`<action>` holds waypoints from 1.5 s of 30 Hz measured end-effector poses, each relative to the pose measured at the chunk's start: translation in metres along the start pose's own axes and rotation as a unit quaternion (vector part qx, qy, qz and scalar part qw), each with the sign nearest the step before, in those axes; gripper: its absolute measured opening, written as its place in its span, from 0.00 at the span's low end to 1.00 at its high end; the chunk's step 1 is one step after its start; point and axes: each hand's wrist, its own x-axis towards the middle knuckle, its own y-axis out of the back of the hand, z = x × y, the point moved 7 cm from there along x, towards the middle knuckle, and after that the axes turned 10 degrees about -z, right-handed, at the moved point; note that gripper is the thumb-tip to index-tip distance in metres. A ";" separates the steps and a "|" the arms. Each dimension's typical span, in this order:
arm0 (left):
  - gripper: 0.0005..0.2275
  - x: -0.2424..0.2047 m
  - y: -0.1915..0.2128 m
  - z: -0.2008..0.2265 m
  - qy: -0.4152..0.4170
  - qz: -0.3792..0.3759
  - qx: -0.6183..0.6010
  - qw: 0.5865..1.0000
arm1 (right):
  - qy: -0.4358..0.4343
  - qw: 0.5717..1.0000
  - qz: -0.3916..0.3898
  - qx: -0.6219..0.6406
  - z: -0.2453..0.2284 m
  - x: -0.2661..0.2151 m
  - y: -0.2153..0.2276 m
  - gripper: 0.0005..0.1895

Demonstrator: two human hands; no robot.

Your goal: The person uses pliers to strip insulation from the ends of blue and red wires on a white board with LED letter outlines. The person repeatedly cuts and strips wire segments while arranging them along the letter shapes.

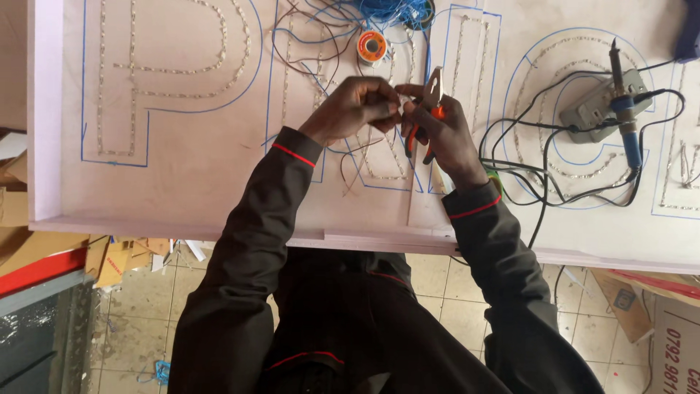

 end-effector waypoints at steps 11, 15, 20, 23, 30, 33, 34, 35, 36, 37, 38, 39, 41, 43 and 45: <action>0.03 -0.004 0.019 0.026 -0.137 0.170 -0.088 0.972 | -0.103 0.992 -0.070 -0.029 -0.008 -0.007 -0.011 0.16; 0.04 0.003 0.016 0.016 -0.157 0.224 -0.111 0.956 | -0.108 0.990 -0.081 0.026 0.026 -0.002 -0.015 0.12; 0.04 0.001 0.012 0.016 -0.233 0.260 -0.076 0.934 | -0.062 0.993 -0.102 -0.019 0.017 -0.004 -0.031 0.22; 0.03 0.001 0.003 0.020 -0.234 0.242 -0.045 0.941 | -0.016 0.994 -0.081 -0.065 0.023 -0.004 -0.026 0.20; 0.03 0.002 -0.008 0.019 -0.261 0.215 -0.007 0.941 | -0.045 0.995 -0.035 -0.081 0.014 -0.004 -0.020 0.28; 0.03 0.000 -0.011 0.023 -0.259 0.214 0.008 0.942 | -0.052 0.997 -0.019 -0.060 0.021 -0.002 -0.015 0.26; 0.03 -0.001 -0.014 0.026 -0.257 0.206 0.022 0.944 | -0.041 0.998 -0.023 -0.051 0.020 -0.002 -0.016 0.27; 0.03 -0.002 -0.018 0.030 -0.255 0.199 0.036 0.946 | -0.030 0.998 -0.026 -0.042 0.018 -0.002 -0.017 0.28; 0.03 -0.003 -0.019 0.031 -0.255 0.198 0.037 0.946 | -0.030 0.998 -0.025 -0.042 0.017 -0.002 -0.017 0.28; 0.03 -0.004 -0.022 0.034 -0.262 0.199 0.061 0.942 | -0.042 0.998 -0.020 -0.046 0.018 -0.003 -0.016 0.31; 0.03 -0.006 -0.025 0.038 -0.270 0.198 0.086 0.939 | -0.053 0.997 -0.014 -0.050 0.018 -0.004 -0.016 0.35; 0.03 -0.007 -0.026 0.038 -0.269 0.196 0.088 0.939 | -0.052 0.997 -0.012 -0.049 0.020 -0.006 -0.015 0.35; 0.02 -0.006 -0.028 0.042 -0.268 0.182 0.112 0.939 | -0.044 0.998 -0.015 -0.036 0.022 -0.007 -0.014 0.32; 0.01 -0.007 -0.028 0.042 -0.263 0.182 0.130 0.939 | -0.066 0.997 0.007 -0.046 0.028 -0.007 -0.010 0.28; 0.01 -0.004 -0.027 0.035 -0.257 0.182 0.146 0.938 | -0.090 0.994 0.029 -0.057 0.049 -0.006 0.001 0.23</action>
